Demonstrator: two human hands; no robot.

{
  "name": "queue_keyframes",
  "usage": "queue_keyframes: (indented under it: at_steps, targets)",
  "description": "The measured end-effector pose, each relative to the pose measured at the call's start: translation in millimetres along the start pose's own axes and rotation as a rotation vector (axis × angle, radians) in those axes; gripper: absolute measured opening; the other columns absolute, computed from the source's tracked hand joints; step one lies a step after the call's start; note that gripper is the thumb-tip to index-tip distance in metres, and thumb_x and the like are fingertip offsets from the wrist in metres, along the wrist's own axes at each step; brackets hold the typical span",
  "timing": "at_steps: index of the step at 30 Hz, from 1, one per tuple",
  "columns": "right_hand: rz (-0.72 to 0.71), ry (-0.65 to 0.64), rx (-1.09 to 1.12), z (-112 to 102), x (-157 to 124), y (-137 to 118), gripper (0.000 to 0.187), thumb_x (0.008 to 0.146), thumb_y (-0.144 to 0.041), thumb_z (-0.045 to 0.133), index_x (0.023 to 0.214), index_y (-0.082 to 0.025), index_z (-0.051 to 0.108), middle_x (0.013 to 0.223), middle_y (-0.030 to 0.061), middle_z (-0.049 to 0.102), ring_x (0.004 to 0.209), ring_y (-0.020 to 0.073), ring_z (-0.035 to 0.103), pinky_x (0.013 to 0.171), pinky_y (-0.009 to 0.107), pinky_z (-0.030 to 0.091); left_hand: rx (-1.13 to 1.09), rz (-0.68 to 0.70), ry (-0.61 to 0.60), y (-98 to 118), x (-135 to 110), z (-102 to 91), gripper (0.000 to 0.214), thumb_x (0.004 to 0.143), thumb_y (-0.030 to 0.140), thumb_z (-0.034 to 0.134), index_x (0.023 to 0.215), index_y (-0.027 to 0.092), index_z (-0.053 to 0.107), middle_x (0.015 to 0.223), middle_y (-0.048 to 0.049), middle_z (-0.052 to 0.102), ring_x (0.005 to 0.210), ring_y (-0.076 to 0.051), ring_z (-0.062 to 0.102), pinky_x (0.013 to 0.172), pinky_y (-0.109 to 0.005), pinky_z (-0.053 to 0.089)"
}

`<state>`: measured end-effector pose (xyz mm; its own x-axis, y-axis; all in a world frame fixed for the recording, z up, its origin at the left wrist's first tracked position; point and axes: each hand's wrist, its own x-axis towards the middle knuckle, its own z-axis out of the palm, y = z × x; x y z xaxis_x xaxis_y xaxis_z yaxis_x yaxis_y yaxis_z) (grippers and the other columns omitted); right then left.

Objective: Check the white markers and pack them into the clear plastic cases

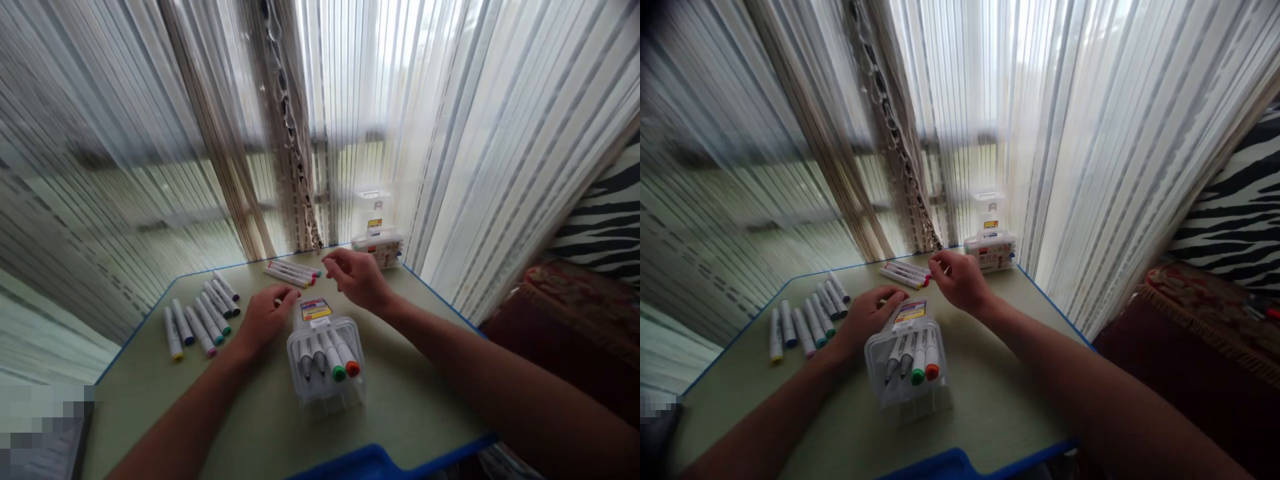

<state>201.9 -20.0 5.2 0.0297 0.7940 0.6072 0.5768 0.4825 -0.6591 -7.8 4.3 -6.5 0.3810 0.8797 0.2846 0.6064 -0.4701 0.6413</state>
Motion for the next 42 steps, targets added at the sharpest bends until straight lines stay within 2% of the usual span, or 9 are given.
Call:
queue_keyframes:
  at_steps: [2, 5, 12, 17, 21, 26, 33, 38, 42]
  targets:
    - [-0.103, -0.025, -0.111, 0.4, -1.9, -6.2, 0.020, 0.090, -0.027, 0.054, 0.088, -0.015, 0.069, 0.067, 0.0025, 0.069, 0.054, 0.0106, 0.059, 0.057, 0.022, 0.041, -0.005, -0.015, 0.012, -0.5, 0.8, 0.9, 0.035, 0.086, 0.040, 0.049, 0.087, 0.014, 0.073, 0.087, -0.0046, 0.075, 0.079, -0.020, 0.065, 0.072, -0.027, 0.047]
    - [-0.147, -0.054, -0.191, 1.6, -3.3, -8.0, 0.019, 0.090, -0.025, 0.054, 0.089, -0.016, 0.070, 0.069, 0.0027, 0.070, 0.058, 0.0117, 0.059, 0.061, 0.023, 0.039, -0.021, -0.035, 0.008, -2.3, 2.0, 2.8, 0.037, 0.085, 0.042, 0.049, 0.086, 0.014, 0.073, 0.086, -0.0050, 0.074, 0.078, -0.020, 0.065, 0.071, -0.027, 0.047]
    - [-0.103, -0.077, -0.195, -0.7, 0.3, 4.0, 0.018, 0.089, -0.024, 0.053, 0.085, -0.016, 0.070, 0.072, 0.0032, 0.071, 0.058, 0.0117, 0.058, 0.061, 0.023, 0.037, -0.038, -0.033, 0.001, -7.0, 2.9, 7.0, 0.039, 0.085, 0.045, 0.049, 0.084, 0.015, 0.072, 0.083, -0.0052, 0.074, 0.078, -0.020, 0.065, 0.070, -0.028, 0.047]
    - [-0.112, -0.075, -0.215, -1.9, 2.8, 11.9, 0.016, 0.087, -0.022, 0.056, 0.084, -0.016, 0.070, 0.072, 0.0036, 0.070, 0.059, 0.0126, 0.058, 0.061, 0.024, 0.037, -0.012, -0.051, -0.006, 0.3, 1.4, 4.9, 0.039, 0.085, 0.044, 0.048, 0.084, 0.015, 0.073, 0.083, -0.0059, 0.075, 0.077, -0.021, 0.066, 0.071, -0.029, 0.048]
    - [-0.126, -0.092, -0.227, -1.8, 2.9, 13.2, 0.019, 0.088, -0.022, 0.054, 0.081, -0.015, 0.071, 0.069, 0.0038, 0.070, 0.057, 0.0122, 0.057, 0.060, 0.024, 0.036, 0.012, -0.069, 0.005, 4.6, 0.2, 4.1, 0.037, 0.085, 0.041, 0.047, 0.084, 0.015, 0.074, 0.082, -0.0057, 0.075, 0.075, -0.020, 0.065, 0.070, -0.029, 0.048]
    - [-0.125, -0.104, -0.236, -1.4, 2.6, 14.0, 0.019, 0.088, -0.023, 0.055, 0.082, -0.015, 0.071, 0.069, 0.0032, 0.070, 0.054, 0.0113, 0.057, 0.059, 0.023, 0.037, 0.022, -0.051, 0.004, 0.2, -0.4, 5.3, 0.036, 0.087, 0.038, 0.047, 0.087, 0.014, 0.074, 0.087, -0.0062, 0.075, 0.079, -0.020, 0.066, 0.072, -0.028, 0.047]
    - [-0.077, -0.145, -0.195, -0.9, 1.6, 18.1, 0.021, 0.089, -0.027, 0.053, 0.082, -0.015, 0.070, 0.071, 0.0039, 0.071, 0.053, 0.0120, 0.061, 0.056, 0.023, 0.040, 0.052, -0.006, 0.046, -4.6, -2.7, 7.6, 0.032, 0.089, 0.033, 0.047, 0.087, 0.015, 0.074, 0.088, -0.0046, 0.074, 0.082, -0.018, 0.065, 0.073, -0.026, 0.046]
    - [-0.049, -0.199, -0.181, 1.0, -0.2, 22.1, 0.022, 0.089, -0.029, 0.053, 0.083, -0.015, 0.069, 0.072, 0.0046, 0.071, 0.049, 0.0124, 0.062, 0.052, 0.023, 0.043, 0.067, -0.006, 0.104, -9.2, -1.4, 7.0, 0.026, 0.086, 0.030, 0.051, 0.085, 0.016, 0.073, 0.086, -0.0050, 0.073, 0.079, -0.017, 0.064, 0.069, -0.026, 0.047]
    - [-0.037, -0.236, -0.170, 2.4, -0.4, 23.8, 0.022, 0.088, -0.029, 0.053, 0.082, -0.015, 0.069, 0.071, 0.0047, 0.071, 0.048, 0.0131, 0.063, 0.050, 0.023, 0.044, 0.076, 0.017, 0.131, -13.3, -0.7, 4.1, 0.021, 0.082, 0.022, 0.054, 0.086, 0.016, 0.074, 0.086, -0.0062, 0.073, 0.076, -0.017, 0.064, 0.071, -0.027, 0.049]
